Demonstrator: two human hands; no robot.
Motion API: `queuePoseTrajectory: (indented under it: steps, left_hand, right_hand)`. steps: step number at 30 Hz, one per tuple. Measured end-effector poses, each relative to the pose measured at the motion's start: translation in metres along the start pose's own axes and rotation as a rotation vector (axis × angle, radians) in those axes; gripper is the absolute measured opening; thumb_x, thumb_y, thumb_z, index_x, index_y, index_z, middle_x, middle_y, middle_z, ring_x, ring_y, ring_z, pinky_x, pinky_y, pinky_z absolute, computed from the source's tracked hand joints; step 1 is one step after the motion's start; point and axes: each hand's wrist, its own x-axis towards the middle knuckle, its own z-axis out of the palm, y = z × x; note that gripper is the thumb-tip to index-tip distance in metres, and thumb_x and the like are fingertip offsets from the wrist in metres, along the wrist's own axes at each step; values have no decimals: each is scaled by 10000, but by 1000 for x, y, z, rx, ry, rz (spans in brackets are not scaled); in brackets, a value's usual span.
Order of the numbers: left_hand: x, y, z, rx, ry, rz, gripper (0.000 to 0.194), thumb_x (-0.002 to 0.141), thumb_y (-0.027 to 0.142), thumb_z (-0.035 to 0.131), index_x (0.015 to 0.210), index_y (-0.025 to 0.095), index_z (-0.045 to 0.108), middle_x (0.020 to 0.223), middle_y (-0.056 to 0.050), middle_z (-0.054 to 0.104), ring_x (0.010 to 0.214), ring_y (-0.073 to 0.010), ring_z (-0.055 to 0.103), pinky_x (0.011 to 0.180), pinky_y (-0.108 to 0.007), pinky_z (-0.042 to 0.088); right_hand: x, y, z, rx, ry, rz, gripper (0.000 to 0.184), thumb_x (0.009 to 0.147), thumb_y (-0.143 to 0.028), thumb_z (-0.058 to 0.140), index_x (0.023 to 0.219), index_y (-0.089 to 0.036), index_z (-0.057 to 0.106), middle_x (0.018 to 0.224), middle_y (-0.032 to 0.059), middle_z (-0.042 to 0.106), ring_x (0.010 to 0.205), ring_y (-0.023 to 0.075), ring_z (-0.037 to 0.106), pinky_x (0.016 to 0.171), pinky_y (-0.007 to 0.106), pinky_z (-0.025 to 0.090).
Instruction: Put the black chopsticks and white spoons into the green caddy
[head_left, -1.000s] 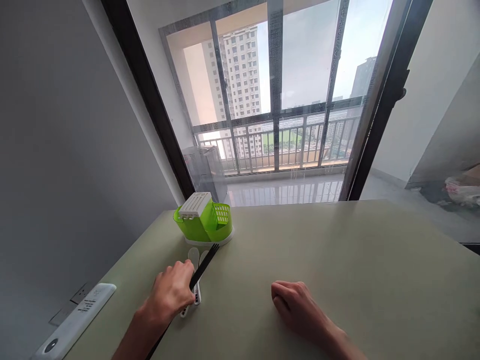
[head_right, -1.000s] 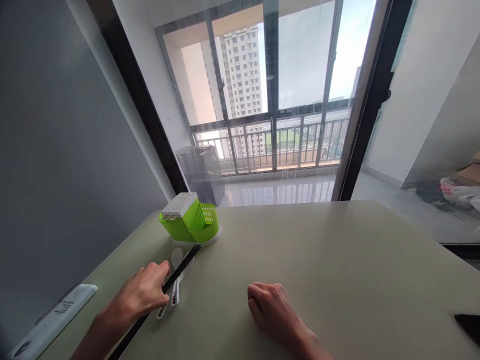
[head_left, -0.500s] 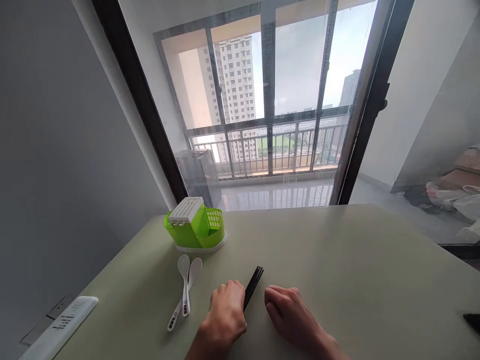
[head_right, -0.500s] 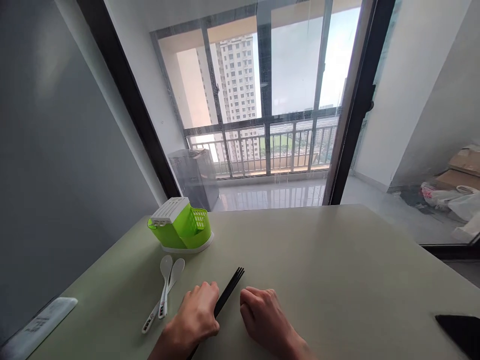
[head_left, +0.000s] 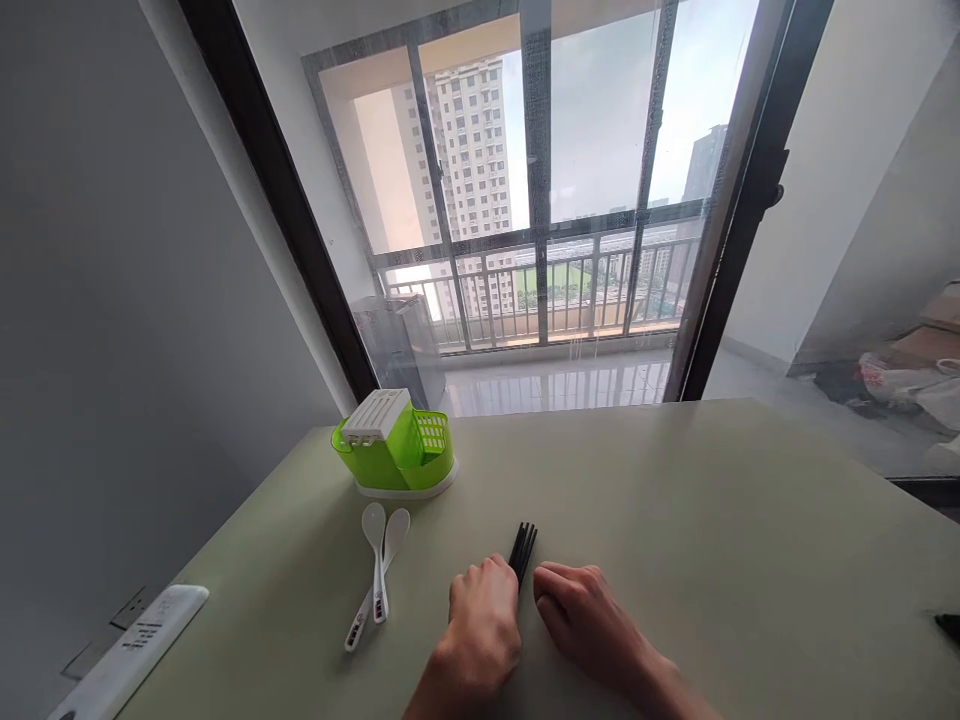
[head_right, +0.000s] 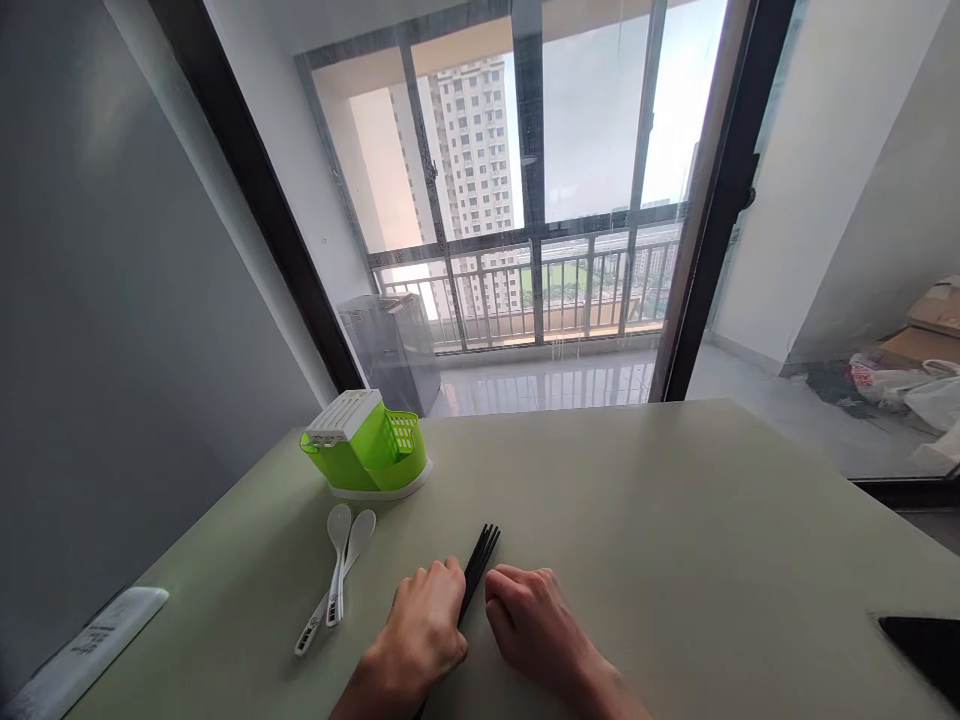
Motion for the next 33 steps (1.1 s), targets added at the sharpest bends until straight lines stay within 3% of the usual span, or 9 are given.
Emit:
queuePoseTrajectory:
  steps: [8, 15, 19, 23, 27, 33]
  left_hand:
    - [0, 3, -2, -6, -22, -44, 608, 658, 33, 631, 1259, 105, 585, 1191, -224, 708, 1139, -357, 681, 922, -405, 528]
    - [-9, 1, -1, -56, 35, 16, 620, 765, 223, 655, 1365, 152, 516, 1299, -192, 661, 1198, -346, 638, 983, -415, 502]
    - [-9, -6, 0, -112, 105, 16, 493, 840, 345, 632, 1300, 184, 555, 1261, -168, 669, 1166, -336, 651, 953, -410, 510]
    - [2, -33, 0, -177, 378, 14, 322, 914, 367, 556, 1194, 215, 597, 1171, -102, 678, 1130, -276, 643, 935, -362, 508]
    - [15, -78, 14, -99, 655, -109, 393, 919, 346, 577, 1270, 170, 572, 1245, -134, 609, 1179, -293, 575, 1032, -398, 447]
    - [14, -130, 44, 95, 689, -365, 566, 925, 432, 578, 1365, 84, 511, 1345, -237, 521, 1218, -366, 532, 1020, -445, 428]
  right_hand:
    - [-1, 0, 1, -1, -22, 14, 247, 866, -87, 430, 656, -218, 432, 633, -54, 527, 538, 95, 408, 591, 259, 261]
    - [0, -2, -3, 16, -16, -1, 257, 867, -81, 428, 650, -220, 434, 630, -49, 524, 531, 97, 404, 573, 262, 262]
    - [0, -3, -3, 22, -7, -3, 243, 867, -91, 431, 661, -220, 444, 647, -39, 556, 544, 100, 445, 585, 263, 269]
    - [1, -3, -4, 8, -22, 5, 232, 865, -95, 420, 670, -218, 436, 655, -38, 558, 547, 96, 442, 591, 262, 260]
    - [2, -4, -5, 12, -30, 9, 228, 854, -89, 409, 665, -217, 403, 648, -45, 522, 544, 93, 390, 585, 260, 247]
    - [2, -3, -2, 26, -30, 20, 234, 852, -92, 408, 666, -219, 347, 641, -56, 456, 559, 99, 332, 586, 260, 240]
